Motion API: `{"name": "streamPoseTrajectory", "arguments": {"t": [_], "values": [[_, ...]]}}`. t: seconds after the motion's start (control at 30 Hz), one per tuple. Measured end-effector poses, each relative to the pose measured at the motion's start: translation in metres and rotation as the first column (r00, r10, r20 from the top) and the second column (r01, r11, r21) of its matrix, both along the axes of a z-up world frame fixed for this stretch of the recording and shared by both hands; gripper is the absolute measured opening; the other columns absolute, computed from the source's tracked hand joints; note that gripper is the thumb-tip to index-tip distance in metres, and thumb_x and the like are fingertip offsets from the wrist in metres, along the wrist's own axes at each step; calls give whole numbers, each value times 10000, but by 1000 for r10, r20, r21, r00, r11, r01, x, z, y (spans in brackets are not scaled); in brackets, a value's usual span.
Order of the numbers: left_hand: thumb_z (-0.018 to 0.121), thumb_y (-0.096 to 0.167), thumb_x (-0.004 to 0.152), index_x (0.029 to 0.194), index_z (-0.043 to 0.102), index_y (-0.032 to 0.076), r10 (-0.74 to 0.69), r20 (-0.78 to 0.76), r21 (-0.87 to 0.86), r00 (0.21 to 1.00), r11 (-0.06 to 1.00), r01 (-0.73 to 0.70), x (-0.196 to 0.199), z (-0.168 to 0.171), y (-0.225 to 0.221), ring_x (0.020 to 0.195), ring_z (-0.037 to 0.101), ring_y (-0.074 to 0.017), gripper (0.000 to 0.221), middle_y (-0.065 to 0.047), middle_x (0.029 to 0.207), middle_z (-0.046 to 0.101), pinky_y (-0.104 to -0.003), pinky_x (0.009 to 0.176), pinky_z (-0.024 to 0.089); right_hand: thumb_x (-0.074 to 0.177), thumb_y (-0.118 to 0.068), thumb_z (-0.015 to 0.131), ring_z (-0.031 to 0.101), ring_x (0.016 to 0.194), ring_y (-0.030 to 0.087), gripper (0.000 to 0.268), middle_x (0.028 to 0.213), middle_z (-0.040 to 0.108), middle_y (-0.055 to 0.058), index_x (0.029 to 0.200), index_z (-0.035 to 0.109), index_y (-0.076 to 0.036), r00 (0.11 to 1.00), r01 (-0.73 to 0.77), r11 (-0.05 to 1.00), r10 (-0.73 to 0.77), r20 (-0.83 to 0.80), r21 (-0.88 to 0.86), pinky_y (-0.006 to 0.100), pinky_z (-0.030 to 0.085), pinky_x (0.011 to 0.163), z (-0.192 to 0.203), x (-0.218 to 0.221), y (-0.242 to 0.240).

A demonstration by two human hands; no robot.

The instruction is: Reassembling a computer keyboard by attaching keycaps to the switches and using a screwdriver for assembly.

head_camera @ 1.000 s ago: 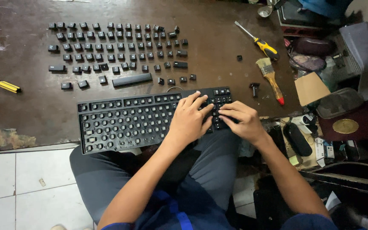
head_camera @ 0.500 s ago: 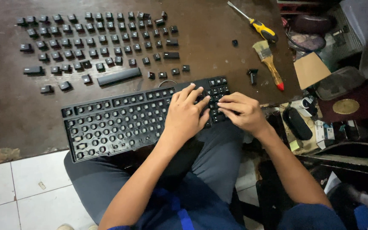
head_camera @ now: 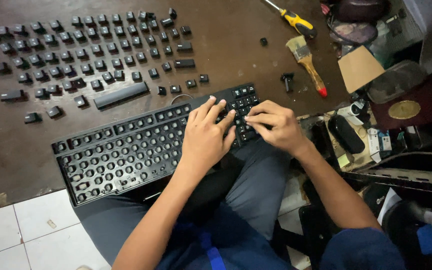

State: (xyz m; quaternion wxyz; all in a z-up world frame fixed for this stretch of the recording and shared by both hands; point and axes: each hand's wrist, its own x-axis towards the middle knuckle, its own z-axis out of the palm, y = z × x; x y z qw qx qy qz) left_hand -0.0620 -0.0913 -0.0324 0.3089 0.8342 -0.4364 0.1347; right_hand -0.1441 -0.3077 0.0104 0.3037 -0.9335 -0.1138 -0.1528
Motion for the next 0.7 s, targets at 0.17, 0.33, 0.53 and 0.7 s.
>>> {"name": "streamPoseTrajectory", "arguments": {"t": [0.17, 0.33, 0.53, 0.7], "values": [[762, 312, 918, 1200, 843, 183, -4, -17, 13, 1000, 1000, 4, 0, 5, -1, 1333, 627, -356, 321, -126, 1298, 738, -466, 1049, 469, 885, 36, 837, 752, 930, 297, 108, 1027, 774, 116, 966, 838, -36, 999, 25, 998, -26, 24, 53, 404, 625, 794, -10, -3, -2], [755, 311, 939, 1203, 846, 184, 5, -42, 31, 999, 1000, -3, 0, 9, 0, 1343, 623, -355, 307, -129, 1309, 738, -466, 1058, 466, 904, 6, 850, 740, 944, 279, 102, 1092, 774, 115, 988, 842, -50, 993, 56, 995, -64, 97, 80, 389, 619, 810, -21, -8, 2], [754, 294, 928, 1203, 839, 167, -9, -32, 2, 999, 1000, 9, 2, 8, 0, 1328, 633, -370, 315, -140, 1295, 737, -473, 1048, 477, 919, 50, 821, 751, 905, 341, 75, 1123, 797, 187, 972, 823, -3, 983, 33, 996, -47, 176, 82, 442, 616, 764, -18, -6, 8], [760, 269, 917, 1205, 836, 151, -14, -36, -39, 999, 999, 13, 0, 6, 2, 1331, 630, -379, 320, -151, 1288, 735, -478, 1037, 481, 891, 86, 825, 761, 865, 333, 70, 1055, 806, 188, 901, 796, 22, 991, 14, 1000, -15, 130, 7, 425, 623, 726, -4, -8, 13]]}}
